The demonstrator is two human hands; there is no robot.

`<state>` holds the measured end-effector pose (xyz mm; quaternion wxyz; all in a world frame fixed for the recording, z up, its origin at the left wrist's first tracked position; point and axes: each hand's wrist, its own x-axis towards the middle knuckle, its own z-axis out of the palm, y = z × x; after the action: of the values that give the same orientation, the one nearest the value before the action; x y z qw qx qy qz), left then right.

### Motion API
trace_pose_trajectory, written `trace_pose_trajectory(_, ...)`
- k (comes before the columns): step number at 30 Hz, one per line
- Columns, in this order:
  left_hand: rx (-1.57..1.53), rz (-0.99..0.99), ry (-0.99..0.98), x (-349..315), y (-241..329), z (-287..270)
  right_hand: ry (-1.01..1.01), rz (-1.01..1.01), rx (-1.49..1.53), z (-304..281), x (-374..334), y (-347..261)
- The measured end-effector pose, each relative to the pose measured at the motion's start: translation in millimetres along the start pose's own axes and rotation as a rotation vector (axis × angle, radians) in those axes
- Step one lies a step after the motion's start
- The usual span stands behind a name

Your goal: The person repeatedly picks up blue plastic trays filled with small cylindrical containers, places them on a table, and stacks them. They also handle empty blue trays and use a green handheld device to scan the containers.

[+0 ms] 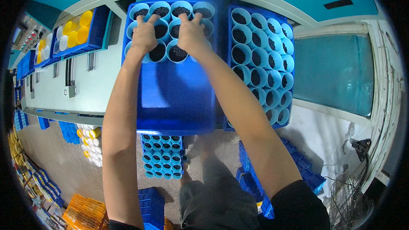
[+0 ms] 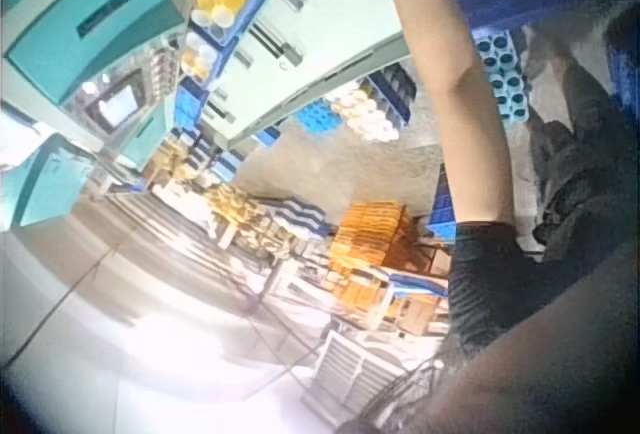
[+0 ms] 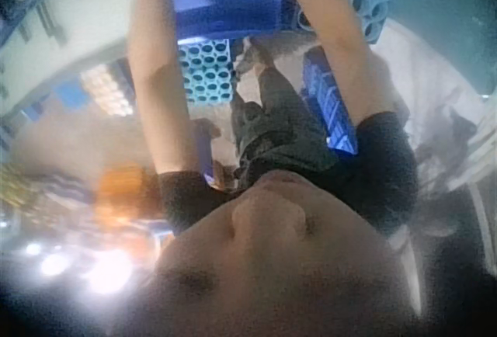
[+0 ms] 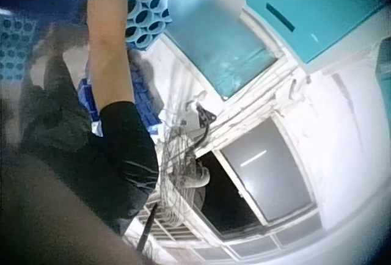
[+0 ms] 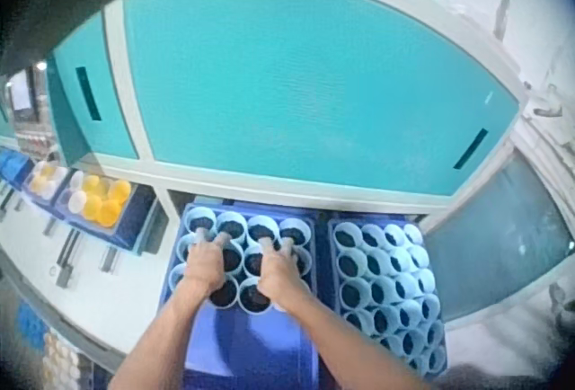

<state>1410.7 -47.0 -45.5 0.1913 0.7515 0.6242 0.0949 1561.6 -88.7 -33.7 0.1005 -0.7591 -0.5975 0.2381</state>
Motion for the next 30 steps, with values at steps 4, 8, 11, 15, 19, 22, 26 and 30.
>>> trace_pose_trajectory(4, -0.067, 0.074, 0.057, -26.5, -2.9, -8.9, 0.017, -0.088, 0.021, -14.0, -18.3, -1.7)
trace_pose_trajectory(8, -0.226, 0.087, 0.235, -108.1, 17.5, -48.0, 0.146, -0.261, 0.13, -44.1, -98.6, -10.8)
trace_pose_trajectory(11, -0.269, 0.138, 0.394, -197.8, 36.7, -88.7, 0.217, -0.278, 0.18, -68.0, -190.4, -27.3)
trace_pose_trajectory(15, -0.361, 0.065, 0.341, -343.0, 52.0, -138.3, 0.249, -0.29, 0.109, -88.4, -338.5, -54.4)
trace_pose_trajectory(19, -0.306, -0.016, 0.073, -479.0, 32.4, -145.6, 0.125, -0.116, 0.008, -55.1, -472.1, -68.7)
trace_pose_trajectory(22, -0.418, -0.135, -0.103, -536.6, -3.7, -96.5, -0.111, 0.052, 0.059, 2.9, -526.4, -51.5)
trace_pose_trajectory(26, -0.332, -0.226, -0.208, -558.6, -75.6, 12.0, -0.399, 0.13, 0.027, 130.0, -523.2, -10.2)
trace_pose_trajectory(30, -0.298, -0.217, -0.127, -540.5, -161.5, 111.9, -0.237, -0.003, 0.169, 258.7, -484.6, 17.0)
